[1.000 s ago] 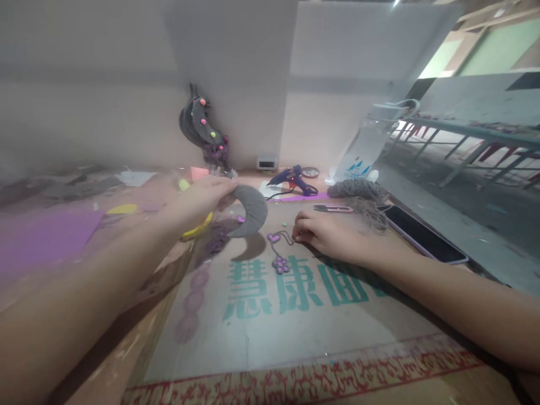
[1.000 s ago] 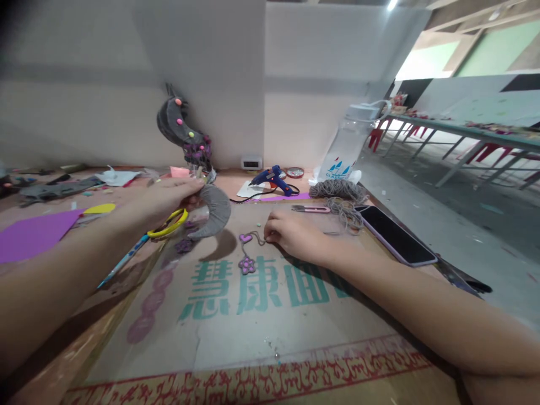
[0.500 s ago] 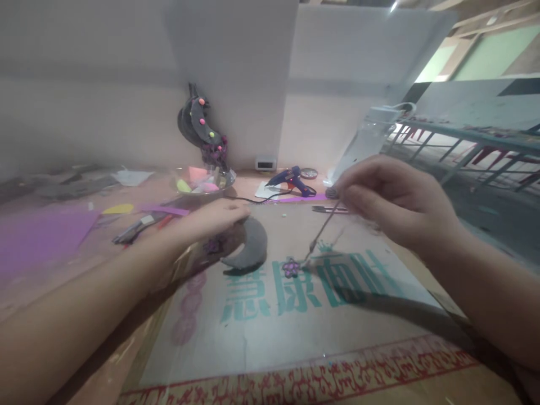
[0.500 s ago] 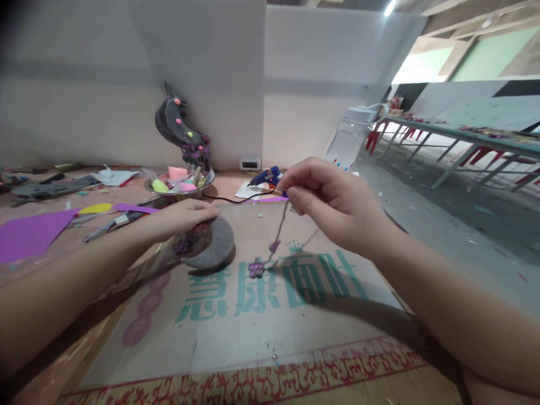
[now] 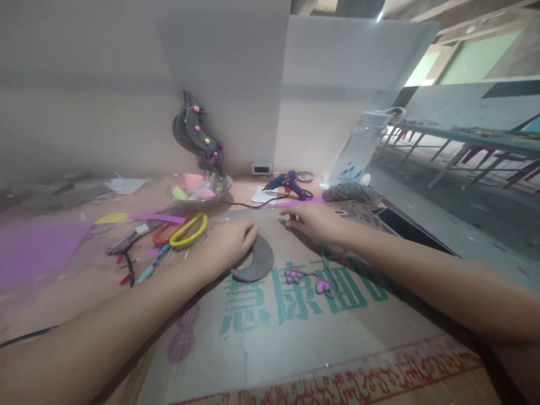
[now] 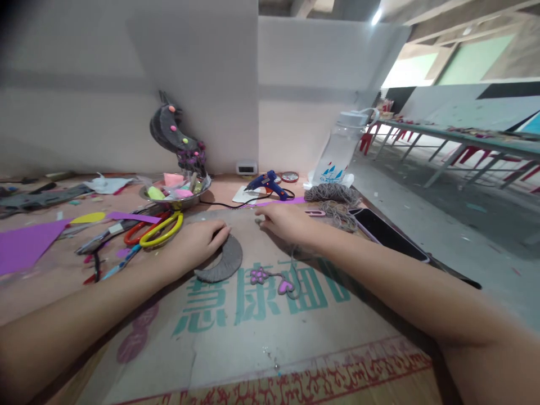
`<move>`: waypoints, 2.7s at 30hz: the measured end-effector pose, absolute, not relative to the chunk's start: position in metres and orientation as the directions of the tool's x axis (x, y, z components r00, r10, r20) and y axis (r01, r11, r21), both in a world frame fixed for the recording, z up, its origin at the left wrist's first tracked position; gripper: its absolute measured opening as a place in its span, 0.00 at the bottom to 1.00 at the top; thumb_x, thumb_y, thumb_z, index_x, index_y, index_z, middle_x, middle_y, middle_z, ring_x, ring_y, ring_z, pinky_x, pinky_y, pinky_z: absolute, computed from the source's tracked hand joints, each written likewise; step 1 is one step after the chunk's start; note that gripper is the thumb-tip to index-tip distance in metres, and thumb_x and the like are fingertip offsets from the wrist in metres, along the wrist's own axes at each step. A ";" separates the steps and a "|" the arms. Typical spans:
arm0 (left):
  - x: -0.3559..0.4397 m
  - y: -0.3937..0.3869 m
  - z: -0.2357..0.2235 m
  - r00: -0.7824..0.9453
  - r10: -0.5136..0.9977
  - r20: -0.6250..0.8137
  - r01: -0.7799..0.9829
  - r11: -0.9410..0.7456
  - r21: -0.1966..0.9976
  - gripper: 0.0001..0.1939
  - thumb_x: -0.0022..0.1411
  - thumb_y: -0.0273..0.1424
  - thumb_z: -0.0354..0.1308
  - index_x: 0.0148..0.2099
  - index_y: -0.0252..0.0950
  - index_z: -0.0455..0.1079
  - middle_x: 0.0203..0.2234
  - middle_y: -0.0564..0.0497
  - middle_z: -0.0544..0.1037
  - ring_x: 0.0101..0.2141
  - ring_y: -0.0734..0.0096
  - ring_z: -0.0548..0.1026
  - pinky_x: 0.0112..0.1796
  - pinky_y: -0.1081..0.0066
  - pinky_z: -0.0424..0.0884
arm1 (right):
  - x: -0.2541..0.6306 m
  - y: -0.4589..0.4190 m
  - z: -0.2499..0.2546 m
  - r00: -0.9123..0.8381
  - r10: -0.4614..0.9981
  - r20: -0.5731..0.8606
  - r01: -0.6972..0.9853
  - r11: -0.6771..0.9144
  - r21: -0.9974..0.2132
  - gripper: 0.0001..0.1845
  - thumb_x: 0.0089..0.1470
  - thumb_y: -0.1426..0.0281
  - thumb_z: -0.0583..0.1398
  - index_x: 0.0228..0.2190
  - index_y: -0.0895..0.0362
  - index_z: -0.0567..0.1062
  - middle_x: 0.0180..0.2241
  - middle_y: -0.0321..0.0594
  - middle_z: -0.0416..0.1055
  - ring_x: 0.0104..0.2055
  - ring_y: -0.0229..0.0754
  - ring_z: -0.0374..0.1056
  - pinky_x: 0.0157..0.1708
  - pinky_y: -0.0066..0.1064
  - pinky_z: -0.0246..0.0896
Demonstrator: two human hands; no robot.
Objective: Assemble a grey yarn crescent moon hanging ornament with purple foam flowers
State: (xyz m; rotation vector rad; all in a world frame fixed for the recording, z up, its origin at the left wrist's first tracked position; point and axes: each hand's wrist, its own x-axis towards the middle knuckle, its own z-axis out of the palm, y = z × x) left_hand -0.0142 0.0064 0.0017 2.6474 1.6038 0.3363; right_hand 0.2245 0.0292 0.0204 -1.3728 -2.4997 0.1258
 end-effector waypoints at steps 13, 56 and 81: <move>-0.016 0.009 -0.001 0.466 0.866 0.180 0.852 -0.494 0.171 0.22 0.69 0.39 0.40 0.36 0.36 0.73 0.35 0.42 0.81 0.36 0.56 0.77 0.35 0.64 0.65 | 0.239 -0.032 0.111 -0.826 0.507 -0.245 0.446 0.323 -0.835 0.11 0.51 0.58 0.65 0.26 0.53 0.79 0.23 0.37 0.76 0.26 0.39 0.70 0.29 0.29 0.65; -0.002 -0.008 -0.006 0.460 0.872 0.165 0.043 -0.208 0.977 0.21 0.68 0.44 0.48 0.37 0.33 0.73 0.29 0.50 0.76 0.30 0.69 0.73 0.35 0.71 0.70 | 0.212 -0.034 0.019 -0.395 0.916 0.065 0.562 0.297 -0.772 0.16 0.58 0.66 0.55 0.40 0.57 0.80 0.30 0.38 0.76 0.29 0.38 0.68 0.31 0.30 0.61; 0.001 -0.014 0.000 0.324 0.910 0.259 0.534 -0.402 0.744 0.08 0.60 0.35 0.56 0.33 0.37 0.63 0.27 0.54 0.72 0.29 0.70 0.70 0.32 0.72 0.62 | 0.236 -0.024 0.058 -0.469 0.826 0.312 0.753 0.559 -0.348 0.18 0.60 0.66 0.55 0.51 0.55 0.72 0.51 0.47 0.71 0.47 0.47 0.68 0.46 0.39 0.64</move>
